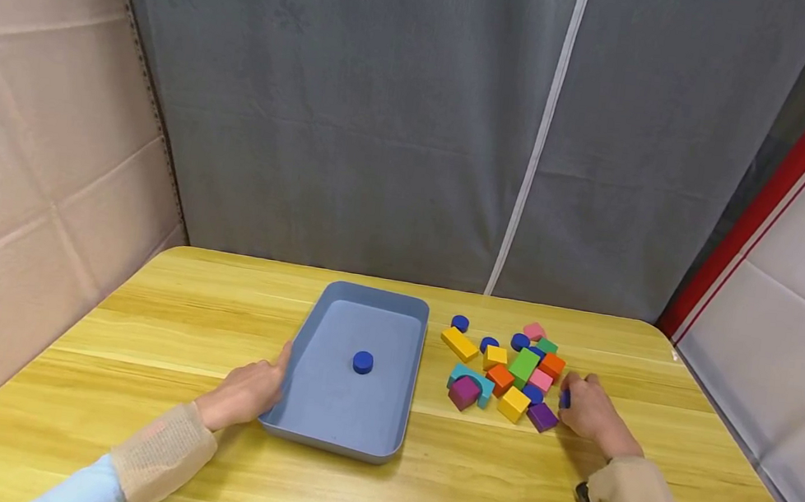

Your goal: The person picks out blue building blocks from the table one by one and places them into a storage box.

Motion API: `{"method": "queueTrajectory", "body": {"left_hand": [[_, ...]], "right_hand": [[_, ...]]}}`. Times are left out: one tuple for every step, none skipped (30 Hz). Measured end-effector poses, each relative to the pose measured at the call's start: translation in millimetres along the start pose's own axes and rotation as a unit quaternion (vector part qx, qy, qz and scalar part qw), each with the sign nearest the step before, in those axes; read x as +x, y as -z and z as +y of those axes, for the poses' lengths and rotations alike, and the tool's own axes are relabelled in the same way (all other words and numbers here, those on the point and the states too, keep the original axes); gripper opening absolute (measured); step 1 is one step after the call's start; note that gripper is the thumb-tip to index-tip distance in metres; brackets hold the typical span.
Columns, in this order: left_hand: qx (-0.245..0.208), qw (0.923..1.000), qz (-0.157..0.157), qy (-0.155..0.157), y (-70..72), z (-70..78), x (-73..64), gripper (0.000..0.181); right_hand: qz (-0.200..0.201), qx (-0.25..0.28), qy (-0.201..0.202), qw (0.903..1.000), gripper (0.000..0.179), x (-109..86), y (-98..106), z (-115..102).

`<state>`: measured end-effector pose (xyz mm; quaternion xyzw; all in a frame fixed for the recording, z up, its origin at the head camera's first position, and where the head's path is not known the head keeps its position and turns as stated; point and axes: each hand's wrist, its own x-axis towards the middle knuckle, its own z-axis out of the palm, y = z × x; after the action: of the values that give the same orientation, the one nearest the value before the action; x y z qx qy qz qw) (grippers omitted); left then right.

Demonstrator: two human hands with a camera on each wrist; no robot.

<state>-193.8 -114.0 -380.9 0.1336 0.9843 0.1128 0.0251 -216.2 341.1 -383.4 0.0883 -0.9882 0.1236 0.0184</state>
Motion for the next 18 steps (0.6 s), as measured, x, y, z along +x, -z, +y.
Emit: {"method": "queueTrajectory", "body": {"left_hand": [[0.000,1.0000,-0.001,0.000,0.0,0.0,0.3,0.066],[0.000,1.0000,-0.001,0.000,0.3,0.2,0.4,0.066],[0.000,1.0000,-0.001,-0.001,0.7,0.4,0.4,0.066],[0.001,1.0000,-0.001,-0.001,1.1,0.7,0.1,0.066],[0.000,1.0000,-0.002,0.000,1.5,1.1,-0.3,0.066],[-0.001,1.0000,-0.002,0.000,2.1,1.5,-0.7,0.066],[-0.001,1.0000,-0.001,0.000,2.6,1.9,-1.1,0.066],[-0.002,1.0000,-0.001,0.000,3.0,2.1,-1.4,0.067],[-0.002,1.0000,-0.001,0.000,3.0,2.1,-1.5,0.067],[-0.002,1.0000,0.001,-0.001,3.0,2.0,-1.5,0.068],[-0.004,1.0000,0.000,0.000,2.8,1.9,-1.2,0.068],[-0.006,1.0000,-0.001,0.000,2.7,1.5,-0.8,0.068],[-0.001,1.0000,0.002,-0.006,1.6,0.5,-0.4,0.070],[-0.003,1.0000,0.000,-0.005,1.4,0.1,-0.1,0.070],[-0.004,1.0000,-0.001,-0.005,1.2,0.0,0.3,0.070],[-0.004,1.0000,-0.001,-0.006,1.2,-0.2,0.3,0.070],[-0.005,1.0000,-0.002,-0.006,1.1,-0.2,0.4,0.070],[-0.004,1.0000,-0.001,-0.007,1.2,-0.1,0.2,0.070]], "right_hand": [[0.002,0.001,-0.003,1.0000,0.031,-0.2,0.0,-0.2],[0.005,0.003,-0.006,1.0000,0.031,-0.4,-0.1,-0.4],[0.010,0.004,-0.007,0.9999,0.031,-0.6,0.2,-0.8],[0.016,0.005,-0.008,0.9998,0.030,-0.6,0.2,-1.2],[0.022,0.006,-0.009,0.9997,0.030,-0.6,0.5,-1.9],[0.029,0.009,-0.010,0.9995,0.031,-0.6,1.2,-3.1],[0.036,0.011,-0.011,0.9992,0.031,-0.5,2.0,-4.4],[0.044,0.014,-0.011,0.9989,0.032,-0.3,3.1,-6.1],[0.048,0.016,-0.014,0.9986,0.034,0.1,4.2,-8.2],[0.052,0.019,-0.017,0.9983,0.035,0.5,5.4,-10.3],[0.057,0.023,-0.018,0.9980,0.037,1.0,6.7,-12.7],[0.062,0.025,-0.018,0.9976,0.038,1.4,8.1,-15.2],[0.065,0.026,-0.017,0.9974,0.039,1.9,9.3,-17.8],[0.067,0.028,-0.018,0.9972,0.040,2.3,10.4,-20.6],[0.069,0.029,-0.018,0.9970,0.041,2.5,11.5,-23.5],[0.073,0.029,-0.015,0.9968,0.041,2.7,12.7,-26.4],[0.075,0.031,-0.014,0.9966,0.042,2.9,13.7,-29.5],[0.076,0.033,-0.014,0.9965,0.042,3.2,14.8,-32.9]]}}
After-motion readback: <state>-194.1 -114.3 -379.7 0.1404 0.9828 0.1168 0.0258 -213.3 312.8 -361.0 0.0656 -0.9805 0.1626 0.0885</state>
